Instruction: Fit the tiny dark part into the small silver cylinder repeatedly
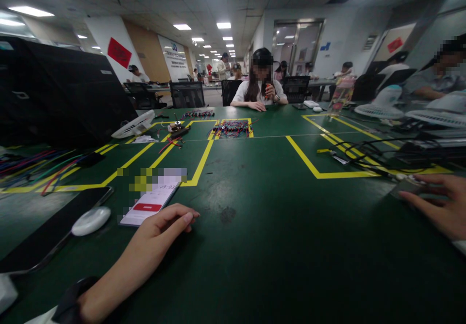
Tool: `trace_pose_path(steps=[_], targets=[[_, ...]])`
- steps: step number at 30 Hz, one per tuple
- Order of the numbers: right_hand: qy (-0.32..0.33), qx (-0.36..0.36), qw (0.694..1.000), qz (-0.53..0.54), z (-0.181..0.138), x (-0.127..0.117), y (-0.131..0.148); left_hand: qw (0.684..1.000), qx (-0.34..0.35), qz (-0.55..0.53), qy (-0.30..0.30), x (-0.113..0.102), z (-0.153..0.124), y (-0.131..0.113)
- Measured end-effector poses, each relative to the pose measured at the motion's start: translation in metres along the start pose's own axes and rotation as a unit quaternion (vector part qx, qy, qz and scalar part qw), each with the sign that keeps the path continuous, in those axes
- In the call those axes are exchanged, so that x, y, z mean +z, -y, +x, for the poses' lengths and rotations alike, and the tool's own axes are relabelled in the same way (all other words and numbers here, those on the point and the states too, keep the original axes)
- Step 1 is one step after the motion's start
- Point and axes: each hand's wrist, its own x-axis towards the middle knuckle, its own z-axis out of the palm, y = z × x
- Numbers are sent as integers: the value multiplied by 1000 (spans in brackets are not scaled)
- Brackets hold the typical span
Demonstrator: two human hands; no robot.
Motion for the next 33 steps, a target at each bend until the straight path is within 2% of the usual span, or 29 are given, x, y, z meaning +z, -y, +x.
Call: trace_pose_path(steps=[3, 6, 7, 10, 13, 15, 18, 22, 24, 28, 31, 33], targets=[[-29, -63, 998, 7, -1, -10, 37, 1000, 11, -8, 13, 3, 1, -2], [-71, -152, 977, 129, -8, -16, 103, 1000, 19, -11, 22, 4, 1, -3], [-57, -178, 963, 196, -12, -16, 129, 999, 20, -11, 23, 4, 1, -3], [45, -257, 897, 356, -27, -13, 211, 999, 27, -9, 25, 2, 0, -2], [122, -357, 836, 398, -41, -4, 274, 999, 34, -5, 27, 0, -1, -2], [160, -384, 816, 402, -48, 2, 298, 999, 40, -2, 29, -1, -1, -3], [200, -357, 814, 412, -53, 10, 308, 998, 47, 3, 33, -1, -2, -4], [225, -273, 828, 436, -53, 18, 302, 999, 43, 18, 23, 6, 3, -10], [255, -227, 823, 453, -51, 22, 298, 998, 58, 23, 29, 16, 9, -21], [300, -209, 816, 448, -49, 27, 297, 985, 161, 13, 63, 49, 29, -57], [301, -223, 815, 443, -48, 26, 298, 969, 239, 28, 59, 72, 46, -84], [300, -226, 813, 445, -49, 25, 298, 962, 264, 39, 47, 80, 54, -95]])
